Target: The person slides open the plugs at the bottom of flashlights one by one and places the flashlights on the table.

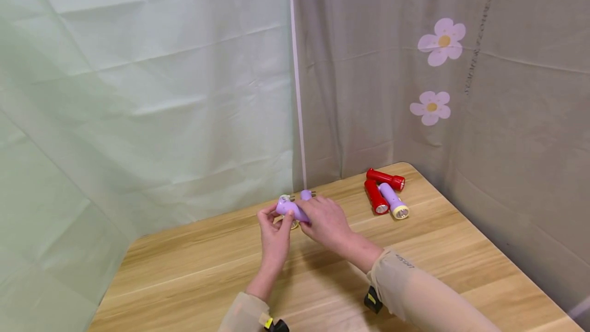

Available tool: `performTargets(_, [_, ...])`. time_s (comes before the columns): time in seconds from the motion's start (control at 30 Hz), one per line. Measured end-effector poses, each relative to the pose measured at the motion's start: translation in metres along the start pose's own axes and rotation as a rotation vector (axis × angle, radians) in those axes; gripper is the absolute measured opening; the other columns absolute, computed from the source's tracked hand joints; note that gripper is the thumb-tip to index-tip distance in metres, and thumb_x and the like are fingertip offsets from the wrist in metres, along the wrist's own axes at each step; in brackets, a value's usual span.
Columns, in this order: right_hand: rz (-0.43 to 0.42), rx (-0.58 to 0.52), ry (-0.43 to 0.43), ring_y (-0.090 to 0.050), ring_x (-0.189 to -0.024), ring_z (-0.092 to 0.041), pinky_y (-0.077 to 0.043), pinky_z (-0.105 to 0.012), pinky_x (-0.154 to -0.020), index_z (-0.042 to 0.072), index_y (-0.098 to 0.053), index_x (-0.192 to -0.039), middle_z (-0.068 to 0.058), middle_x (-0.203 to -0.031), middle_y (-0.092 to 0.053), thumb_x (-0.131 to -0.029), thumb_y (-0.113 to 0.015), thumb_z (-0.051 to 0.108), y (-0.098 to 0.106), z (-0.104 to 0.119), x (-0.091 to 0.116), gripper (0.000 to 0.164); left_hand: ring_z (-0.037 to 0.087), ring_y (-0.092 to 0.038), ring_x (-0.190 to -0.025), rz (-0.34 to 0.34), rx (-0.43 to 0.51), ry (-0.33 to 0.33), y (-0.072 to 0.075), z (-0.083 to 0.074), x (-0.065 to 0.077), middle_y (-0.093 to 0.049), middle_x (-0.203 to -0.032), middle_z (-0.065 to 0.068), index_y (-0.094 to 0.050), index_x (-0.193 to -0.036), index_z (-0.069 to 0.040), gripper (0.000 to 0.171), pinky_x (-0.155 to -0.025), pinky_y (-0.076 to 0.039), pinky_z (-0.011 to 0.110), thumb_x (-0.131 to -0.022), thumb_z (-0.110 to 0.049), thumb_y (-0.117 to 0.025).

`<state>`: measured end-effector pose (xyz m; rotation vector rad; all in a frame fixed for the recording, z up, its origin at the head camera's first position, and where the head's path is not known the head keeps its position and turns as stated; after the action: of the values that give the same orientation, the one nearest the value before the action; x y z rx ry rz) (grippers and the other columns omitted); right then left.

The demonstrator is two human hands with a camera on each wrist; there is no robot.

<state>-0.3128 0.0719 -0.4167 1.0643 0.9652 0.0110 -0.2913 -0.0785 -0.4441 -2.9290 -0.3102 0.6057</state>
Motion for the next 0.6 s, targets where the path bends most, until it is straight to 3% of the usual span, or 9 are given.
performTargets(0.37, [-0.012, -0.013, 0.013, -0.059, -0.081, -0.017, -0.052, -0.035, -0.070, 0.013, -0.070, -0.125, 0.000, -0.099, -0.073, -0.079, -0.088, 0.018, 0.0003, 0.0000, 0.0007, 0.050, 0.028, -0.069, -0.097, 0.022, -0.020, 0.034, 0.0009, -0.0034, 0.0012, -0.053, -0.121, 0.017, -0.042, -0.133, -0.009, 0.044, -0.081, -0.057, 0.033, -0.098, -0.011, -0.069])
performTargets(0.6, [-0.012, -0.017, 0.020, -0.062, -0.083, -0.019, -0.054, -0.037, -0.072, 0.012, -0.070, -0.125, -0.001, -0.099, -0.074, -0.079, -0.087, 0.019, -0.0018, 0.0010, 0.0042, 0.049, 0.027, -0.068, -0.096, 0.039, -0.056, 0.047, 0.0041, -0.0037, 0.0046, -0.052, -0.121, 0.016, -0.043, -0.134, -0.011, 0.043, -0.078, -0.056, 0.031, -0.099, -0.011, -0.068])
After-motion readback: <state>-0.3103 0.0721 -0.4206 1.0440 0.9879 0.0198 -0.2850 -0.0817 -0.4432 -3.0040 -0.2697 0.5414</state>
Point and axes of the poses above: each hand's wrist, its own x-axis away from the middle knuckle, its own y-axis out of the back of the hand, z = x × y, the point moved 1 cm from there along -x, towards the middle knuckle
